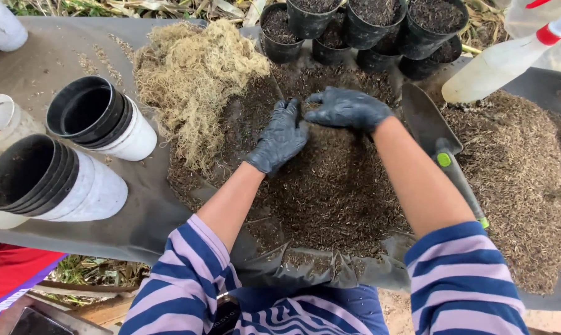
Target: Mixing and mounding potting soil on a work surface using hands and a hand trowel.
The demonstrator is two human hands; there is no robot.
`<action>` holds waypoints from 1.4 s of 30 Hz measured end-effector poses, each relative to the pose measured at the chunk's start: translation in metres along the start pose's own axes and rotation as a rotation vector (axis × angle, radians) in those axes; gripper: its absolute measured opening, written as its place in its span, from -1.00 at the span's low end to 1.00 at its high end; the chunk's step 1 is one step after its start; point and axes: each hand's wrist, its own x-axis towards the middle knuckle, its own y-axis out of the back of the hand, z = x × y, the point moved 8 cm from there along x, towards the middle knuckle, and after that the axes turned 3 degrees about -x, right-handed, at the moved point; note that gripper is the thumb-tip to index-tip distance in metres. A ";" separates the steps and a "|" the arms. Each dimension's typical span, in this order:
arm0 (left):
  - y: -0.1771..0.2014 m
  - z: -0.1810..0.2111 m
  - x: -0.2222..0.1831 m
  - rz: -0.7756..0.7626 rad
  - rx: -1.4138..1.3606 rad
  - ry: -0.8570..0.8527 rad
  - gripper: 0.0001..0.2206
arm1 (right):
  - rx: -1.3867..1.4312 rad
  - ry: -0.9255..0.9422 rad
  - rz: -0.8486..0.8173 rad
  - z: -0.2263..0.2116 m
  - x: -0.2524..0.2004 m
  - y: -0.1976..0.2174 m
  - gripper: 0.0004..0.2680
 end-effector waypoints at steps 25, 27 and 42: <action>0.039 -0.008 -0.013 0.079 -1.432 0.507 -0.76 | 0.416 0.230 0.333 0.022 -0.105 0.022 -0.71; 0.044 -0.015 -0.019 0.083 -1.343 0.540 -0.70 | 0.408 0.283 0.350 0.013 -0.114 0.022 -0.76; 0.095 -0.029 -0.042 -0.584 -0.860 0.263 0.31 | 0.198 0.025 0.396 0.043 -0.135 -0.015 -0.60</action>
